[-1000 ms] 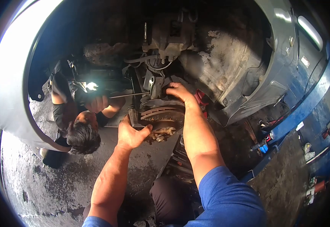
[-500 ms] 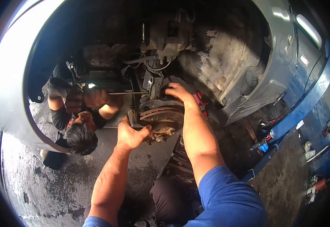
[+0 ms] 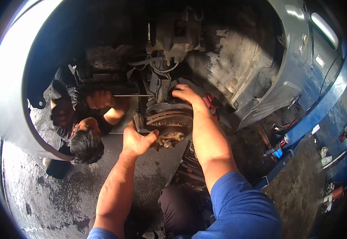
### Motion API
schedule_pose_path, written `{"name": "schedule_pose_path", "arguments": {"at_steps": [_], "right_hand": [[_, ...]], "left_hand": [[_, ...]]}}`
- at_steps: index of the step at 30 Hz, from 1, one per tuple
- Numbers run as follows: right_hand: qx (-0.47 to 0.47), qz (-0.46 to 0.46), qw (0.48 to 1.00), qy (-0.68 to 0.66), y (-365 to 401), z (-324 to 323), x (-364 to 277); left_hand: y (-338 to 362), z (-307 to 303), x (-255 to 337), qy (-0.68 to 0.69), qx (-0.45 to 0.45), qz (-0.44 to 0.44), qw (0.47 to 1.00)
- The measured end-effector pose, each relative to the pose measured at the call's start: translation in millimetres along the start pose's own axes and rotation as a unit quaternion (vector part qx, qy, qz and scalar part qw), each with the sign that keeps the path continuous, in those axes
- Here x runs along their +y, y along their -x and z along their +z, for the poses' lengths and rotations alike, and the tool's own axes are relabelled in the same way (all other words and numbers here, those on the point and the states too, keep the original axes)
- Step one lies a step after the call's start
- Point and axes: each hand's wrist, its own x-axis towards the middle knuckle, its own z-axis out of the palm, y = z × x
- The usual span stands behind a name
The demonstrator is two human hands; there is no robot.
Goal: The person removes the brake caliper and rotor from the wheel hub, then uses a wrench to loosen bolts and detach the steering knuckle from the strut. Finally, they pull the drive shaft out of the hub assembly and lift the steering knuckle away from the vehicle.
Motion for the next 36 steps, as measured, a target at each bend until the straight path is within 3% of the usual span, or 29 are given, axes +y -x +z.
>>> {"name": "schedule_pose_path", "arguments": {"at_steps": [2, 4, 6, 7, 9, 10, 12, 13, 14, 16, 18, 22, 24, 26, 28, 31, 32, 36], "right_hand": [[-0.02, 0.044, 0.998, 0.045, 4, -5, 3], [-0.043, 0.072, 0.992, 0.091, -12, -9, -4], [0.023, 0.068, 0.989, 0.13, -13, -6, 2], [0.024, 0.076, 0.989, 0.128, -10, -6, 17], [0.044, 0.02, 0.983, 0.177, -25, -13, 32], [-0.027, 0.062, 0.998, 0.015, -16, -7, 10], [0.003, 0.058, 0.99, 0.126, -13, -3, -8], [-0.032, 0.006, 0.995, 0.094, -9, -5, -6], [0.105, -0.053, 0.98, 0.164, -4, 6, -1], [-0.011, 0.047, 0.997, 0.066, -2, 0, -26], [-0.028, 0.064, 0.993, 0.091, -6, -1, -24], [-0.038, 0.046, 0.997, 0.047, -15, -1, -7], [-0.036, 0.048, 0.994, 0.093, -11, 1, -9], [0.041, -0.015, 0.994, 0.104, -4, 6, -14], [0.001, 0.027, 0.994, 0.103, -4, 5, -24], [0.073, -0.061, 0.983, 0.157, -12, 5, 2], [-0.039, -0.017, 0.99, 0.132, -13, -7, -7], [-0.036, 0.054, 0.989, 0.13, -9, -3, -20]], "left_hand": [[-1, -2, 7, 0.024, -0.01, -0.027, 0.999], [-6, 1, -2, 0.047, -0.003, 0.0, 0.999], [-1, 4, -8, 0.009, 0.017, 0.02, 1.0], [-2, 1, 4, 0.069, -0.013, -0.033, 0.997], [-1, 3, 4, 0.051, -0.003, -0.007, 0.999], [-1, 1, 2, 0.028, 0.01, 0.012, 0.999], [2, 2, -8, -0.006, 0.009, 0.004, 1.0], [2, 2, -6, 0.027, -0.006, -0.011, 1.0], [-3, 2, -3, 0.062, -0.016, -0.021, 0.998], [-1, 0, 0, 0.004, -0.005, -0.011, 1.0], [-1, 2, -1, -0.006, 0.004, -0.022, 1.0], [0, 0, 3, 0.003, -0.006, -0.014, 1.0], [0, -2, 1, 0.003, -0.006, -0.026, 1.0], [-1, 2, 3, 0.011, -0.005, -0.033, 0.999], [0, 0, 1, 0.01, 0.004, 0.013, 1.0], [2, 3, -2, 0.019, 0.0, 0.007, 1.0], [-3, 1, 2, 0.046, -0.002, 0.01, 0.999], [0, -1, 5, 0.022, 0.008, -0.01, 1.0]]}}
